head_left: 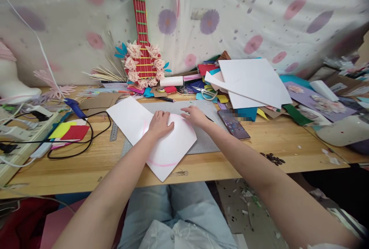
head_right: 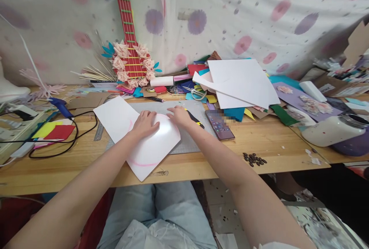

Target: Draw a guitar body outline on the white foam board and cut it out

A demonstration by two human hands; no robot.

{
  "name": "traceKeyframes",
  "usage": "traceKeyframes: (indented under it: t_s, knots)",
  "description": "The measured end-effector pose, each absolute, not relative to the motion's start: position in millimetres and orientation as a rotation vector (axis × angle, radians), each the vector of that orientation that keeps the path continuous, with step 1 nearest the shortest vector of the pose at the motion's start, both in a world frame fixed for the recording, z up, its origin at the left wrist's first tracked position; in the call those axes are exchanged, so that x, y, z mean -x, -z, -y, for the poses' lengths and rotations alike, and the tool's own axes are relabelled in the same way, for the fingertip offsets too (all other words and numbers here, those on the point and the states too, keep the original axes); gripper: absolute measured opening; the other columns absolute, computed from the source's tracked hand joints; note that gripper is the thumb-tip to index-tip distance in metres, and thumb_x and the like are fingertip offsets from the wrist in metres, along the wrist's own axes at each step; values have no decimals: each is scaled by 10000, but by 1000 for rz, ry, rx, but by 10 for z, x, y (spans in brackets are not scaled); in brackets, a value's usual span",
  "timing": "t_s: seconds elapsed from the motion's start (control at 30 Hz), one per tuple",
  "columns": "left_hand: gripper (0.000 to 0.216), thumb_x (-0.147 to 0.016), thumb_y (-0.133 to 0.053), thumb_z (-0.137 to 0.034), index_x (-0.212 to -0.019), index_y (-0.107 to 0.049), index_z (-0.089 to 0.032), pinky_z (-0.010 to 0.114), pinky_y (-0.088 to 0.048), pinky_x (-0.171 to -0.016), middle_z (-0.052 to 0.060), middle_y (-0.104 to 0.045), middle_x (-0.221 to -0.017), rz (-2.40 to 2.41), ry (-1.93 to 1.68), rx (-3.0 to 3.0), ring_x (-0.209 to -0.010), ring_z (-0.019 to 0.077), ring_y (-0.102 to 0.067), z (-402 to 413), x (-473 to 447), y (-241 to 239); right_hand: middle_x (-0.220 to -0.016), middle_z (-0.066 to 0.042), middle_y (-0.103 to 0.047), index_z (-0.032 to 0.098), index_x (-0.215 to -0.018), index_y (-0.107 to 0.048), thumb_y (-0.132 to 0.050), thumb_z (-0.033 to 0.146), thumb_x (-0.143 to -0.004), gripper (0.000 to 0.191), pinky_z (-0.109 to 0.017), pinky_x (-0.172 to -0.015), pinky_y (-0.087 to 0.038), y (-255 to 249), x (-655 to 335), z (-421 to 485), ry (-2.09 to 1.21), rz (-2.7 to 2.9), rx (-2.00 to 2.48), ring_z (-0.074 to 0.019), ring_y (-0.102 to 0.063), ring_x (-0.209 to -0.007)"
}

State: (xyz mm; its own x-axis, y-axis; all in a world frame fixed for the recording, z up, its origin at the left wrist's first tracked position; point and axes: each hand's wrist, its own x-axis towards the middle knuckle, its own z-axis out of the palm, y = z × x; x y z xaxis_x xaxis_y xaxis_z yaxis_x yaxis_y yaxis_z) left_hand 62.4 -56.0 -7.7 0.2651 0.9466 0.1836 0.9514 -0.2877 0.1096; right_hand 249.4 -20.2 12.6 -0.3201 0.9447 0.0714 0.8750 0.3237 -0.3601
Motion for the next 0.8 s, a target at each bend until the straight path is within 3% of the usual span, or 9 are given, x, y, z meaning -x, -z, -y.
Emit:
traceKeyframes:
  t_s: [0.17,0.37,0.57,0.8]
  knots:
    - [388,-798,-470,-436,-1057,-586,-172,389,-378,-921,115,-547,-1044,1863,386,2450,-1045,272,-473,512,-722,-117,-1074,-31,-671,199,-1065,-650,-421,305,-870,319,-239,-799,-433,-166,-2168,136,-917,2156,1466,-157,-595,-959]
    - [338,-850,-381,-376,-815,-652,-177,373,-405,-851,105,-621,-900,1928,287,2409,-948,254,-550,349,-645,-339,-850,-31,-684,158,-822,-662,-543,352,-778,232,-205,-548,-384,-401,-2221,81,-979,2085,1593,-136,-586,-726]
    - [357,-861,-347,-399,-771,-627,-198,315,-415,-715,67,-649,-907,1934,146,2574,-872,217,-576,274,-435,-372,-813,-16,-684,182,-759,-664,-631,370,-699,201,-211,-560,-389,-457,-2400,56,-868,2084,1647,-137,-587,-729]
    - [294,-842,-429,-451,-762,-584,-215,299,-388,-668,27,-645,-826,1843,377,2631,-783,190,-560,352,-402,-391,-796,-38,-688,155,-763,-653,-686,222,-653,132,-202,-602,-457,-440,-2494,-54,-1061,1683,1479,-110,-592,-674]
